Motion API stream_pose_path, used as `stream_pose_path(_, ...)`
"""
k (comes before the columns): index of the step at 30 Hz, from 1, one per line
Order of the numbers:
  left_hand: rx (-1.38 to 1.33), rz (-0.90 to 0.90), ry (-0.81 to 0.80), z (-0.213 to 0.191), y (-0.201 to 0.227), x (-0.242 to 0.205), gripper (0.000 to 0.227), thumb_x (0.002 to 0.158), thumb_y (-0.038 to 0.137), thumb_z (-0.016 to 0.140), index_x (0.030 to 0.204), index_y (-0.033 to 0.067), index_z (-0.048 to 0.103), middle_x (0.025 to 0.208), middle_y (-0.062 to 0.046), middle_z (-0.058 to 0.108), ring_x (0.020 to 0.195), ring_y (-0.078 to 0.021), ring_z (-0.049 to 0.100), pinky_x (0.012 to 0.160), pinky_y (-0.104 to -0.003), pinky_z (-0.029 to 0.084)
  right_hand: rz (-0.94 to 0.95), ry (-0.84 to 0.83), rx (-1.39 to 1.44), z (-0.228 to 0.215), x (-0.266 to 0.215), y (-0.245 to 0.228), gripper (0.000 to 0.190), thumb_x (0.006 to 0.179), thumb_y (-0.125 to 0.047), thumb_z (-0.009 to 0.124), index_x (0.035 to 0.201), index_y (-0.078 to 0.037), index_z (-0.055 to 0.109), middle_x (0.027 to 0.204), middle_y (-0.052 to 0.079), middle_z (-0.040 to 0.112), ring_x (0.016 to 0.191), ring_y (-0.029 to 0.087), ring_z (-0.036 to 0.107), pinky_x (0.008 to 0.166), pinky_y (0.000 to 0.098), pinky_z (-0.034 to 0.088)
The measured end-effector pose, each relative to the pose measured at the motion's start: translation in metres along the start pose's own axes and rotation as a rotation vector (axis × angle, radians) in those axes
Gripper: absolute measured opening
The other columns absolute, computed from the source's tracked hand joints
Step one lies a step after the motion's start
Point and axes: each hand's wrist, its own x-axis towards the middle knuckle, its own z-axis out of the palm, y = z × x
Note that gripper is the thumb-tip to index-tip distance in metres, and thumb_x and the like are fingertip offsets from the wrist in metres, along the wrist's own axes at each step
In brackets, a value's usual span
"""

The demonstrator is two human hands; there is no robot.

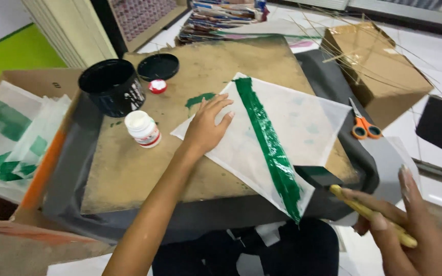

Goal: Assembling a kite by painting a design, applying glue, and attaching the bamboo frame.

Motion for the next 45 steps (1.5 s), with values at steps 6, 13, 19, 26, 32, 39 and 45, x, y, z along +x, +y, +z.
stream_pose_path(6,0.071,-0.035,0.101,-0.045,0.005,-0.014,0.037,0.097,0.030,0.054,0.127,0.0123,0.066,0.141,-0.007,0.061,0.135,-0.0236,0.052,0.109,-0.042,0.041,-0.336,-0.214,-0.046,0.042,0.048,0.021,0.068,0.097,-0.010,0.049,0.161,0.004,0.031,0.116,0.013,0.074,0.100,0.017,0.057,0.092,0.0339,0.044)
stream_pose_path(13,0.167,-0.183,0.131,-0.107,-0.004,-0.009,0.039,0.096,0.033,0.052,0.126,0.0130,0.065,0.144,-0.001,0.060,0.135,-0.0250,0.050,0.106,-0.044,0.043,-0.445,-0.404,0.292,0.133,0.107,-0.016,0.068,0.101,-0.013,0.044,0.163,-0.005,0.017,0.133,0.022,0.066,0.070,0.018,0.063,0.062,0.0259,0.049)
stream_pose_path(19,0.182,-0.233,0.123,-0.142,-0.024,0.004,0.037,0.097,0.029,0.050,0.126,0.0114,0.065,0.148,-0.005,0.056,0.136,-0.0258,0.050,0.105,-0.044,0.042,-0.519,-0.519,0.297,0.209,0.152,-0.033,0.070,0.101,-0.012,0.047,0.162,-0.003,0.014,0.141,0.017,0.063,0.084,0.020,0.065,0.070,0.0294,0.054)
stream_pose_path(26,0.345,-0.156,0.126,-0.152,-0.082,0.030,0.030,0.097,0.021,0.057,0.122,0.0108,0.070,0.139,-0.017,0.062,0.135,-0.0376,0.054,0.118,-0.050,0.036,-0.528,-0.583,0.322,0.307,0.202,-0.032,0.066,0.098,-0.006,0.054,0.159,-0.005,0.029,0.132,0.021,0.068,0.089,0.031,0.075,0.077,0.0402,0.060)
stream_pose_path(32,0.443,-0.200,0.074,-0.157,-0.129,0.064,0.031,0.098,0.023,0.057,0.125,0.0130,0.069,0.140,-0.014,0.061,0.137,-0.0337,0.053,0.119,-0.049,0.033,-0.419,-0.719,0.255,0.372,0.238,-0.031,0.069,0.101,-0.016,0.053,0.162,-0.010,0.022,0.141,0.017,0.063,0.113,0.035,0.069,0.091,0.0443,0.059)
stream_pose_path(39,0.542,-0.161,0.058,-0.162,-0.176,0.100,0.031,0.100,0.024,0.055,0.125,0.0106,0.069,0.137,-0.014,0.062,0.135,-0.0338,0.054,0.118,-0.056,0.033,-0.437,-0.776,0.176,0.447,0.269,-0.023,0.070,0.103,-0.023,0.053,0.163,-0.008,0.020,0.143,0.018,0.060,0.131,0.038,0.058,0.102,0.0516,0.054)
stream_pose_path(45,0.556,-0.164,0.045,-0.173,-0.188,0.114,0.030,0.100,0.017,0.051,0.121,0.0090,0.070,0.135,-0.018,0.063,0.131,-0.0389,0.056,0.118,-0.057,0.031,-0.434,-0.789,0.178,0.485,0.283,-0.020,0.073,0.102,-0.029,0.053,0.164,-0.013,0.019,0.143,0.022,0.058,0.134,0.040,0.053,0.107,0.0522,0.049)
